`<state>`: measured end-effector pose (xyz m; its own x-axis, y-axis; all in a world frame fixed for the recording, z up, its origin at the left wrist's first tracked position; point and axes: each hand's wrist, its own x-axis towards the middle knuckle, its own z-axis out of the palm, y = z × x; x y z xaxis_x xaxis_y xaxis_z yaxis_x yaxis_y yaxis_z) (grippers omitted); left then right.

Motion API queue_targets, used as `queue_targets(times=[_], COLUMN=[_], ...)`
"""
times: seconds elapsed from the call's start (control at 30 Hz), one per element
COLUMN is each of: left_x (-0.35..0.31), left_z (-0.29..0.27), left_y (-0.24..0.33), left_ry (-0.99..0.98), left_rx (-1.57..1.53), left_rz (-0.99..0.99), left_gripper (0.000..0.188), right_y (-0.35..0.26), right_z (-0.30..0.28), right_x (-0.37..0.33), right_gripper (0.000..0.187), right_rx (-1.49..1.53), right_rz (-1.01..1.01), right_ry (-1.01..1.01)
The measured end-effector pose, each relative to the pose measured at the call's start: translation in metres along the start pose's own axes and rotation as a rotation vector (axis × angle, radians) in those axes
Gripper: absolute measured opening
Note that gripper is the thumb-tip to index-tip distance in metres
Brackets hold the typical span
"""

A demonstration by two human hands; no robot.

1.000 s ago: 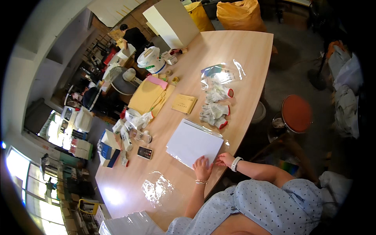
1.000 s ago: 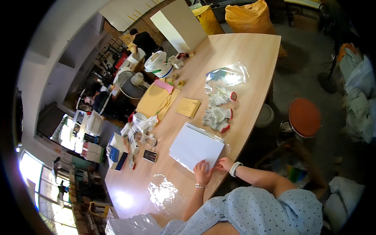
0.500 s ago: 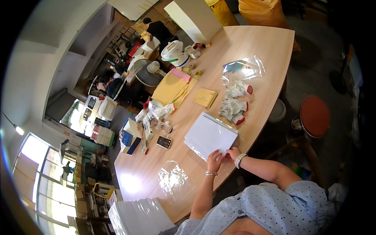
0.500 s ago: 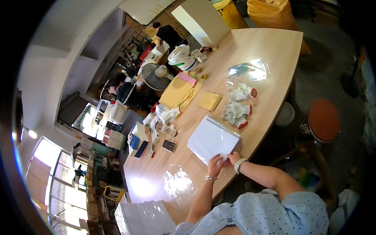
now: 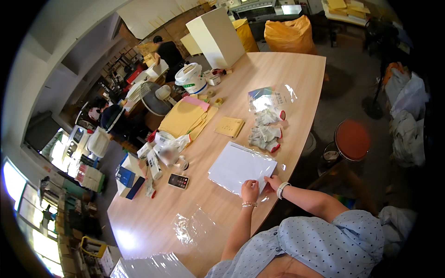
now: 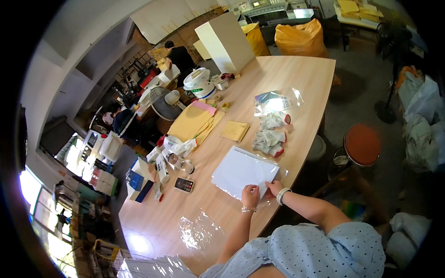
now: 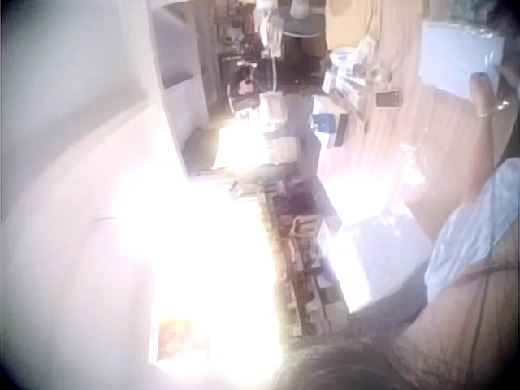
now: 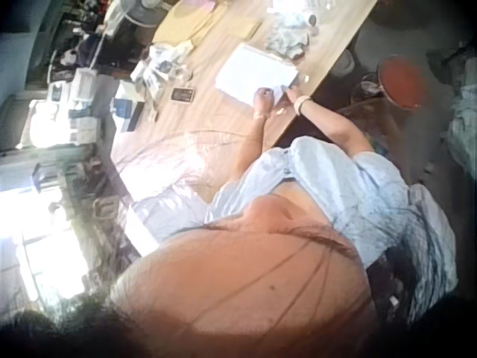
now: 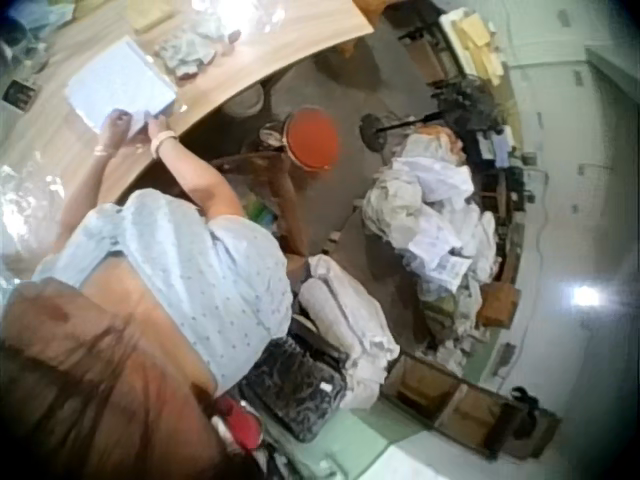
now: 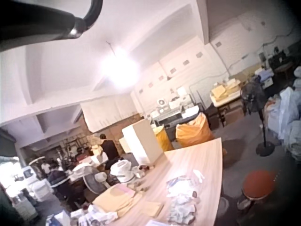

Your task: The person repeatedly places white rectangular sheets into clear plastic sleeves. They pick up a sheet, slide it into a sleeve, and place the wrapped item on a growing stack on the table. The process is repeated continuously throughout the clip.

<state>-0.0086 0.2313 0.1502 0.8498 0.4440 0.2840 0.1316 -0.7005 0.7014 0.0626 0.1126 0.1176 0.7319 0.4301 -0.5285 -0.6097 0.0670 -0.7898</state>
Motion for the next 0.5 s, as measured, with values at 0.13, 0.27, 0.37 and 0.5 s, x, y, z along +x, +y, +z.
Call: queue_targets(times=[0.13, 0.27, 0.37, 0.5], left_x=[0.000, 0.007, 0.018, 0.029], left_z=[-0.015, -0.050, -0.075, -0.087], left_y=[-0.012, -0.044, -0.078, -0.097], left_ry=[0.018, 0.160, 0.249, 0.221], left_rx=[-0.084, -0.088, -0.043, -0.063], left_rz=[0.142, 0.147, 0.055, -0.007], left_gripper=[0.017, 0.023, 0.024, 0.026], right_y=[-0.004, -0.013, -0.032, -0.040], right_z=[0.004, -0.008, -0.017, -0.055], right_x=[-0.003, -0.011, -0.060, -0.126], right_gripper=[0.021, 0.023, 0.024, 0.025], right_rx=[-0.211, -0.212, -0.018, 0.016], right_rz=[-0.122, -0.119, -0.132, -0.158], right_ry=[0.079, 0.098, 0.088, 0.083])
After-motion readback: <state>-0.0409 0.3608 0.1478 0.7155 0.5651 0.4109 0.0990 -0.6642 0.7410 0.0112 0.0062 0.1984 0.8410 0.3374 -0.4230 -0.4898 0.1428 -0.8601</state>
